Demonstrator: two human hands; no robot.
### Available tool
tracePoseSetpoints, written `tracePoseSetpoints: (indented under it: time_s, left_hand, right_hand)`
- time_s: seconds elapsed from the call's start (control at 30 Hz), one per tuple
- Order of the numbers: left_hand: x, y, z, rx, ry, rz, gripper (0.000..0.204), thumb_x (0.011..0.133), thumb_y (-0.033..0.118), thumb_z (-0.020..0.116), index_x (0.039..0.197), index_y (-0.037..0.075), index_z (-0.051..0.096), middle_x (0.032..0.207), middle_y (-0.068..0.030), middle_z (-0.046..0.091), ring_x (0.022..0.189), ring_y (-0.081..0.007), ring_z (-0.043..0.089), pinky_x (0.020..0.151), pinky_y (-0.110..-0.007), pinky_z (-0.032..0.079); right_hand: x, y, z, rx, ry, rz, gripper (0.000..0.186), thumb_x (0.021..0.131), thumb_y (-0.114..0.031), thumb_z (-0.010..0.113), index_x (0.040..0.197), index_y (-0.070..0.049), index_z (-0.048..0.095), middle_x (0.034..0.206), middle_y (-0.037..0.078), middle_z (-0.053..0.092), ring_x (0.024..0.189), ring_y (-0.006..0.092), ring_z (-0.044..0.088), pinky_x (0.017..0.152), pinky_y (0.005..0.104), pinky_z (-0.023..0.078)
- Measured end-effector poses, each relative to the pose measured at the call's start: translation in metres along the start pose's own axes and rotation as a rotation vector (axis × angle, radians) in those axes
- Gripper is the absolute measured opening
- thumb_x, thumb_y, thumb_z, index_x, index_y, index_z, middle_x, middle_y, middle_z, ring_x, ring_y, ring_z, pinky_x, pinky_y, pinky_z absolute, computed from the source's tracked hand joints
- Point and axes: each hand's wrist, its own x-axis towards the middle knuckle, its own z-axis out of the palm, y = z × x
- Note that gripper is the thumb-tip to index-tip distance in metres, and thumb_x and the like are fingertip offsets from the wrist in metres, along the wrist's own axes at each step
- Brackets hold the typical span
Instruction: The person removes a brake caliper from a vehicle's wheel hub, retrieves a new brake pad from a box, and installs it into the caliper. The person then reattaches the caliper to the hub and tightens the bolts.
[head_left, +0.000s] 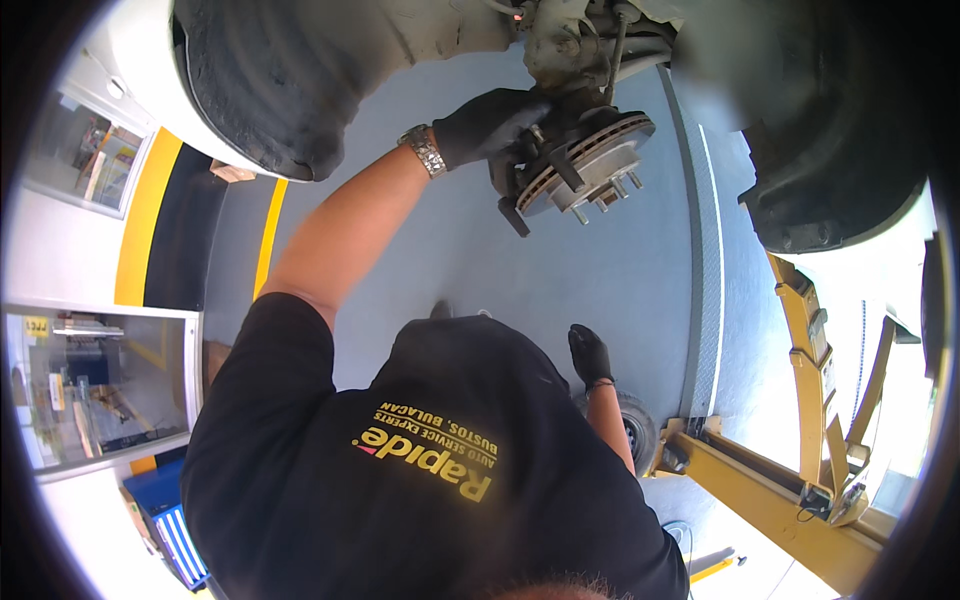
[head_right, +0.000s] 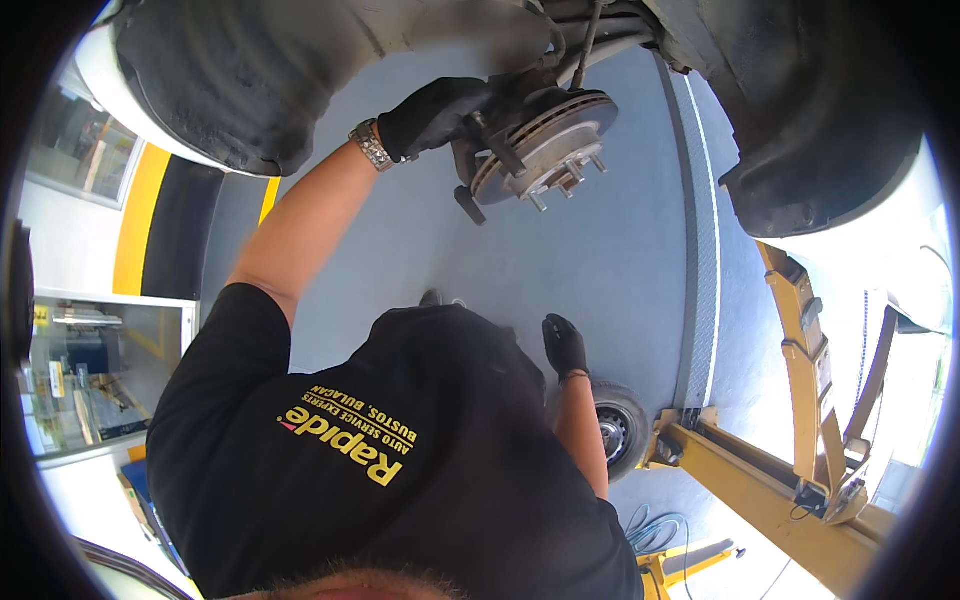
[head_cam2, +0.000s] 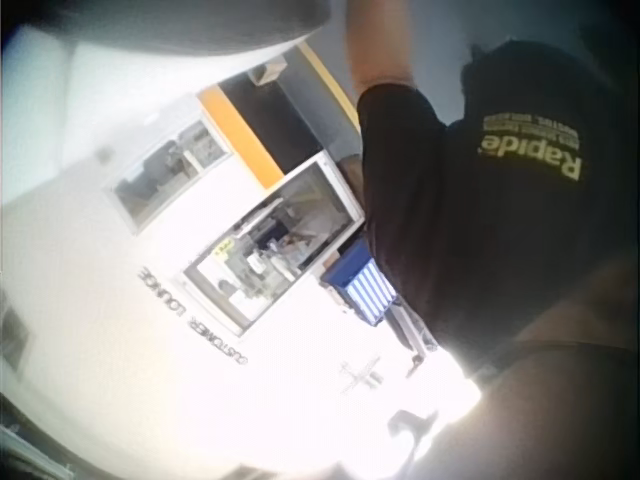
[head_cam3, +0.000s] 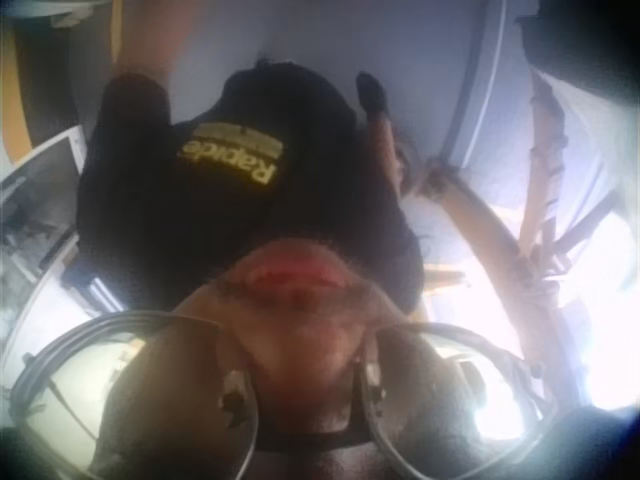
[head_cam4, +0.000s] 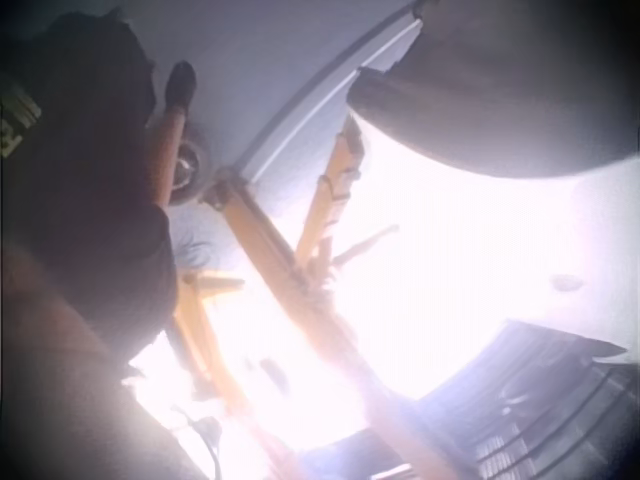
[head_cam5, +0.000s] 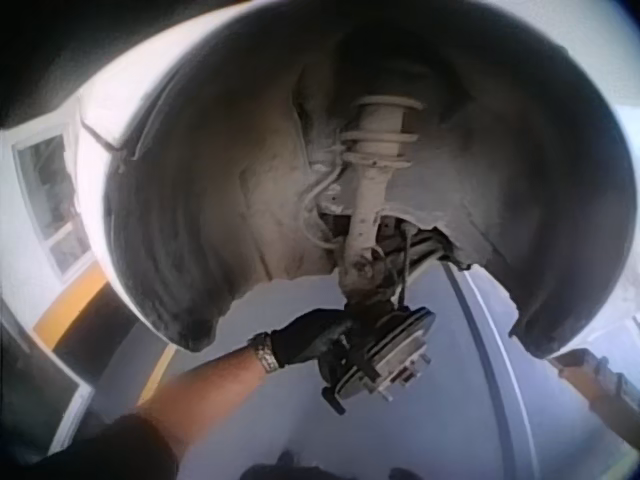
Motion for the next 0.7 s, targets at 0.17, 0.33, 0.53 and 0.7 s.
tracePoseSetpoints:
  time_s: [0.17,0.33,0.53,0.7]
  left_hand:
    - [-0.001,-0.036,-0.011,0.157,0.003,0.058,0.018,0.087,0.015,0.069,0.098,0.005,0.060,0.090,-0.0151,0.063,0.085,-0.0353,0.063,0.074,-0.044,0.051]
    - [-0.012,-0.059,-0.046,0.074,-0.037,-0.165,0.010,0.088,0.010,0.062,0.090,0.004,0.054,0.077,-0.0114,0.054,0.068,-0.0286,0.054,0.063,-0.039,0.046]
    - [-0.025,-0.054,-0.038,-0.194,0.082,-0.274,0.011,0.084,0.006,0.067,0.091,0.005,0.059,0.081,-0.0145,0.061,0.077,-0.0367,0.062,0.067,-0.044,0.049]
    - [-0.020,-0.054,-0.015,0.091,0.329,0.131,0.012,0.083,0.006,0.064,0.094,0.004,0.058,0.092,-0.0141,0.062,0.084,-0.0366,0.062,0.071,-0.045,0.051]
  right_hand:
    - [-0.017,-0.002,0.010,0.060,0.075,0.075,0.034,0.099,-0.033,0.064,0.117,-0.006,0.072,0.113,0.021,0.072,0.102,0.0395,0.070,0.089,0.0452,0.055]
    - [-0.037,-0.002,0.025,0.021,0.116,0.093,0.034,0.098,-0.033,0.064,0.116,-0.006,0.072,0.112,0.021,0.073,0.102,0.0400,0.070,0.088,0.0453,0.056]
    - [-0.046,-0.023,0.038,-0.006,0.093,0.086,0.032,0.098,-0.032,0.063,0.116,-0.006,0.072,0.113,0.021,0.072,0.103,0.0395,0.070,0.089,0.0459,0.055]
    - [-0.038,-0.057,0.041,0.057,0.131,0.111,0.032,0.099,-0.031,0.063,0.118,-0.006,0.071,0.112,0.020,0.072,0.099,0.0377,0.071,0.087,0.0442,0.056]
